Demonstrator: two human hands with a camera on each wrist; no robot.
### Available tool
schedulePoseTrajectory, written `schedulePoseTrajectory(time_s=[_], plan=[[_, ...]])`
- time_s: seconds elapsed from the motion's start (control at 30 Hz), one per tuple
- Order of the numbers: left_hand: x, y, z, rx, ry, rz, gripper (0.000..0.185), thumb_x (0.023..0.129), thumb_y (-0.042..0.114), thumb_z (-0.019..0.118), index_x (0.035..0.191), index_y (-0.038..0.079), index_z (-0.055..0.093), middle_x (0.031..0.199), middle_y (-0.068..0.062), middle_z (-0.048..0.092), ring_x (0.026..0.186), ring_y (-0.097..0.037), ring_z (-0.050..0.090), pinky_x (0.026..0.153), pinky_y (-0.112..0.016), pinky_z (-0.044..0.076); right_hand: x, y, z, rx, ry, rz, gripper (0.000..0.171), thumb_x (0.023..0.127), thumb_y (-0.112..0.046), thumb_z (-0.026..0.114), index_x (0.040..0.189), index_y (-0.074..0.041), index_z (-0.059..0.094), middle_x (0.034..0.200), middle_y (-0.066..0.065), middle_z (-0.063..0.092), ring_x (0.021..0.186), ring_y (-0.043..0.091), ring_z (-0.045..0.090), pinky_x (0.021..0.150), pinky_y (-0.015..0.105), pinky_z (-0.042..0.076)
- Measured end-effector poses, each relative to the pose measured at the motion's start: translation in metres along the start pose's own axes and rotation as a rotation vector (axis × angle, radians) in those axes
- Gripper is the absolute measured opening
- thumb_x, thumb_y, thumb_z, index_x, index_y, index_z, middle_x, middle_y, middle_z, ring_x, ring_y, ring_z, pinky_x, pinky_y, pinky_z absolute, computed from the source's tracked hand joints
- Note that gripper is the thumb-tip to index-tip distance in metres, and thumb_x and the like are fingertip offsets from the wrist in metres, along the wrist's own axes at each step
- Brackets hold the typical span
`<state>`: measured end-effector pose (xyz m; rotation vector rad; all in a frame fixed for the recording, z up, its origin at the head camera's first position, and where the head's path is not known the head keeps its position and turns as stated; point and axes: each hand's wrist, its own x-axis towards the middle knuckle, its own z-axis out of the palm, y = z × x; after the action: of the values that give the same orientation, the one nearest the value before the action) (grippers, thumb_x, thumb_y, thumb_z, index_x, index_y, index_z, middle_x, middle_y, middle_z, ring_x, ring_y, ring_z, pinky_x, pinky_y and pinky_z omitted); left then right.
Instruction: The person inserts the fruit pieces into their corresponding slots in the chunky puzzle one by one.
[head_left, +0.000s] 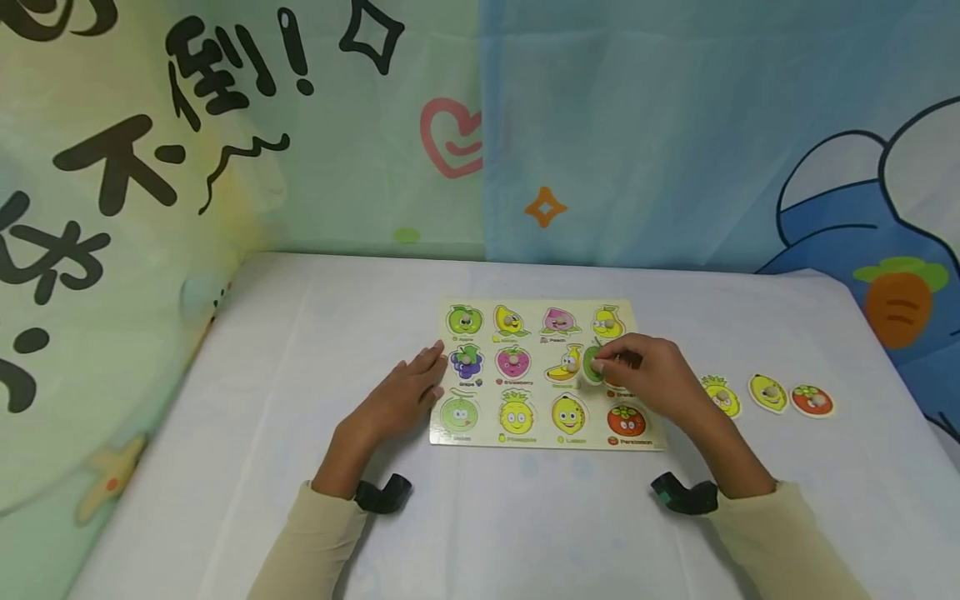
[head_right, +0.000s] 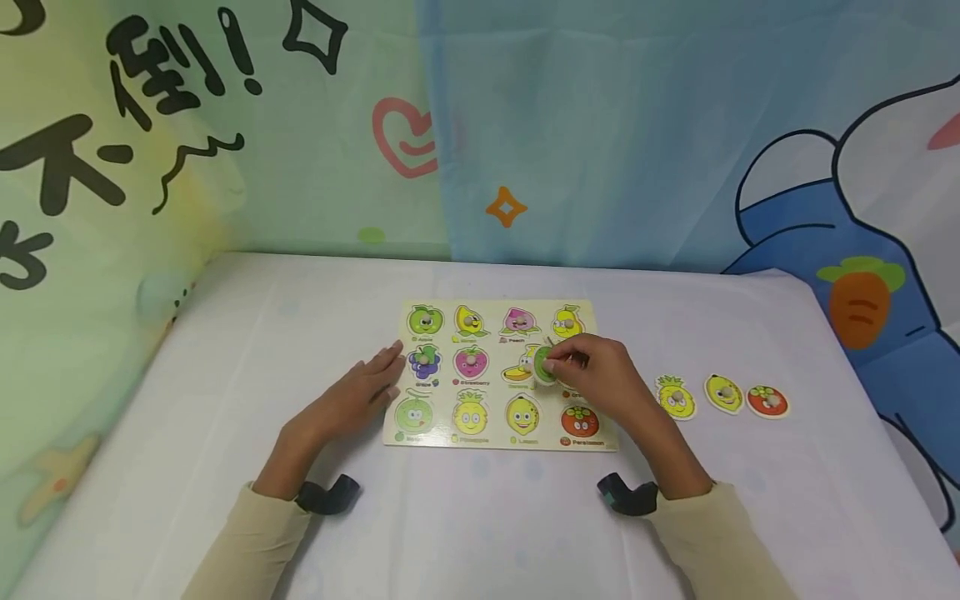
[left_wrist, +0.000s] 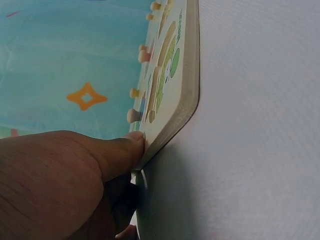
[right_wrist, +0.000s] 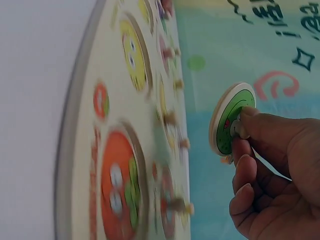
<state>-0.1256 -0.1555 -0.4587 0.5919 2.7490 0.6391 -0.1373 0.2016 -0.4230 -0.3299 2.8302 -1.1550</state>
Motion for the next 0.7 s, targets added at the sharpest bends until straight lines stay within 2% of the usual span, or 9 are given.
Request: schedulePoseTrajectory(time_s=[0.23,0.33,0.5,0.7], plan=[[-0.003,-0.001,-0.002,-0.001,0.006,-0.014,0.055,0.102,0.018,0.053,0.151,0.005,0.032,0.16,-0.005,0.018,0.146,-0.023,0.016,0.118,-0.045,0.015,0.014,-0.019,0.034,0.054,-0.079,-0.095,0.007,0.088,-0.018,0.075,0.093,-0.014,0.074,0.079,-0.002,0.06,0.071,0.019,0.051,0.058,0.028,0.044],[-0.004,-0.002,-0.004,-0.008,-0.001,-0.015,0.055,0.102,0.018,0.052,0.151,0.005,0.032,0.16,-0.005,0.017,0.146,-0.023,0.016,0.118,-0.046,0.015,0.023,-0.027,0.051,0.077,-0.123,-0.105,0.005,0.087,-0.02,0.075,0.091,-0.016,0.073,0.077,-0.004,0.06,0.069,0.018,0.051,0.058,0.029,0.044],[-0.001,-0.002,-0.002,-0.02,-0.01,0.002,0.056,0.101,0.018,0.053,0.151,0.005,0.031,0.16,-0.006,0.018,0.146,-0.024,0.016,0.117,-0.047,0.015,0.031,-0.041,0.073,0.107,-0.189,-0.132,0.005,0.086,-0.018,0.076,0.087,-0.015,0.072,0.076,-0.004,0.06,0.068,0.016,0.051,0.057,0.027,0.044],[0.002,0.0,-0.002,-0.028,-0.02,0.005,0.056,0.102,0.018,0.052,0.151,0.005,0.03,0.16,-0.005,0.017,0.146,-0.024,0.015,0.118,-0.046,0.015,0.034,-0.058,0.088,0.138,-0.253,-0.194,0.008,0.086,-0.02,0.077,0.088,-0.013,0.075,0.078,-0.007,0.062,0.069,0.014,0.051,0.058,0.026,0.044]])
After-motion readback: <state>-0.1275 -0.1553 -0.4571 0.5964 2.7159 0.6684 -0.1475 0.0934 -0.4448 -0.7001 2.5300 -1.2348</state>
